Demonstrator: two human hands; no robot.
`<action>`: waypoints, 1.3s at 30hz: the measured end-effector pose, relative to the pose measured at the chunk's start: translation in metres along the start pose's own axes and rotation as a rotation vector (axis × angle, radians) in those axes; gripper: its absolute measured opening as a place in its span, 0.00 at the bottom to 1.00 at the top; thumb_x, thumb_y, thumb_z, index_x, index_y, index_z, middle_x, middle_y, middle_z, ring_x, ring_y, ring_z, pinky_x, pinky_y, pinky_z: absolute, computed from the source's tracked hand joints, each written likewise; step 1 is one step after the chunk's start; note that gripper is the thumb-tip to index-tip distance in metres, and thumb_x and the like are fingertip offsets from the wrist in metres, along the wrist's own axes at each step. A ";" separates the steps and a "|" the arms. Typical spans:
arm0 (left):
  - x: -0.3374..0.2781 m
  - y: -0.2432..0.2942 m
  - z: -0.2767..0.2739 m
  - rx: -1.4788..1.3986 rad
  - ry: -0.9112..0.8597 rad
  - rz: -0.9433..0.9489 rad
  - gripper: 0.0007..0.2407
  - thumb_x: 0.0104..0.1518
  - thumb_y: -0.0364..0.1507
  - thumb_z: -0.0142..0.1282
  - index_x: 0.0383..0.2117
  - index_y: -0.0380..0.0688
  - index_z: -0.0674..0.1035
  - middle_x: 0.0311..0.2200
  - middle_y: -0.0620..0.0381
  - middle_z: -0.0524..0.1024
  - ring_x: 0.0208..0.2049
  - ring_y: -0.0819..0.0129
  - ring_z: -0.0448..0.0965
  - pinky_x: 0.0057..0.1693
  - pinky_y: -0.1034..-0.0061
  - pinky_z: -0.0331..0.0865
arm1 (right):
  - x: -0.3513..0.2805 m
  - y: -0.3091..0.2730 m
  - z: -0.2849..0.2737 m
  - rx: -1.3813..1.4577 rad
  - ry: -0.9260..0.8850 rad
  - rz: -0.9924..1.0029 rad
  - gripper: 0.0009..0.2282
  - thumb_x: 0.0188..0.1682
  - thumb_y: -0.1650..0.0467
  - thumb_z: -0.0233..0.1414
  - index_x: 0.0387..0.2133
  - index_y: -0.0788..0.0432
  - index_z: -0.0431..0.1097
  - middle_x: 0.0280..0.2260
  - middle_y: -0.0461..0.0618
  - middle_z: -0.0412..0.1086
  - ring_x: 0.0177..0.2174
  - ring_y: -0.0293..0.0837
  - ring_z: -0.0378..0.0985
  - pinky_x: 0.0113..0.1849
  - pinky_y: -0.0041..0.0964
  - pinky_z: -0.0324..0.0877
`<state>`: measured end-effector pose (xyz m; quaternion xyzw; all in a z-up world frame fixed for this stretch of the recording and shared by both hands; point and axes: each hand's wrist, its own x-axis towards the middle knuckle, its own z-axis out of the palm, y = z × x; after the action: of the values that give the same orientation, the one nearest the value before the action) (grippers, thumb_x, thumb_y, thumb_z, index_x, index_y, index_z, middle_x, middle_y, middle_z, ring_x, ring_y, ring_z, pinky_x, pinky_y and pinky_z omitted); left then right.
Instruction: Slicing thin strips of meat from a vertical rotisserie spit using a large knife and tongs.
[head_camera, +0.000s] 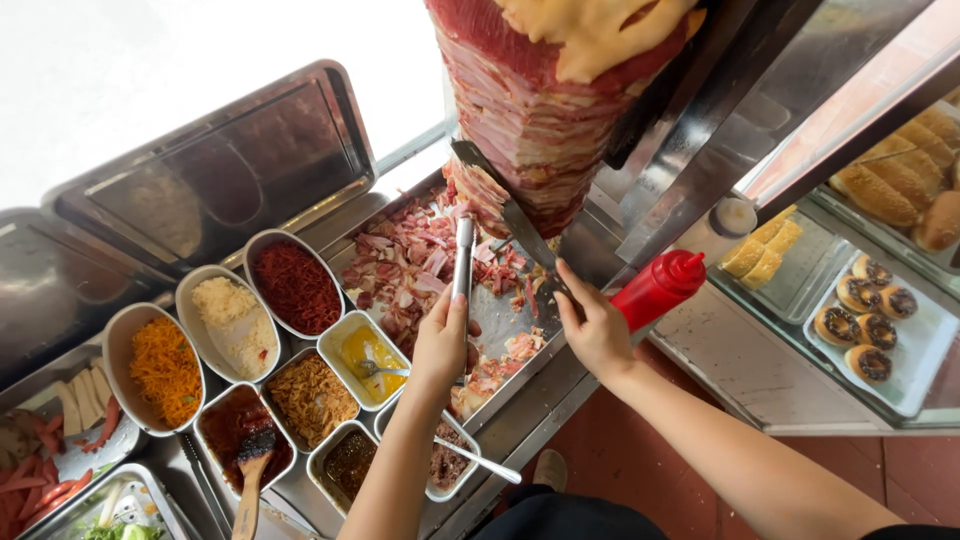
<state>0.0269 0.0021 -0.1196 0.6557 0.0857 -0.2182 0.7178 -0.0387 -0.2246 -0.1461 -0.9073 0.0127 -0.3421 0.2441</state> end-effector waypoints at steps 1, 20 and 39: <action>0.002 -0.005 0.001 0.001 -0.004 -0.001 0.21 0.69 0.38 0.46 0.67 0.50 0.71 0.23 0.41 0.77 0.10 0.58 0.75 0.14 0.71 0.68 | -0.002 0.004 -0.003 -0.003 0.002 0.003 0.23 0.52 0.67 0.58 0.63 0.40 0.71 0.37 0.46 0.80 0.35 0.48 0.84 0.34 0.39 0.79; -0.009 0.004 0.003 0.032 -0.048 0.035 0.20 0.69 0.36 0.46 0.67 0.48 0.72 0.22 0.41 0.77 0.10 0.57 0.74 0.13 0.71 0.69 | 0.033 0.003 0.007 -0.119 0.057 -0.074 0.21 0.52 0.65 0.58 0.62 0.37 0.72 0.32 0.40 0.78 0.32 0.43 0.83 0.31 0.38 0.79; -0.021 -0.002 0.030 0.152 0.126 0.039 0.18 0.68 0.36 0.47 0.63 0.56 0.77 0.18 0.48 0.75 0.12 0.61 0.75 0.18 0.71 0.69 | 0.044 0.016 0.018 -0.042 0.027 -0.121 0.21 0.55 0.65 0.54 0.64 0.37 0.69 0.33 0.46 0.77 0.33 0.47 0.83 0.33 0.43 0.79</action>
<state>0.0024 -0.0235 -0.1092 0.7223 0.1010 -0.1686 0.6631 0.0082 -0.2388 -0.1380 -0.9067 -0.0317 -0.3680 0.2037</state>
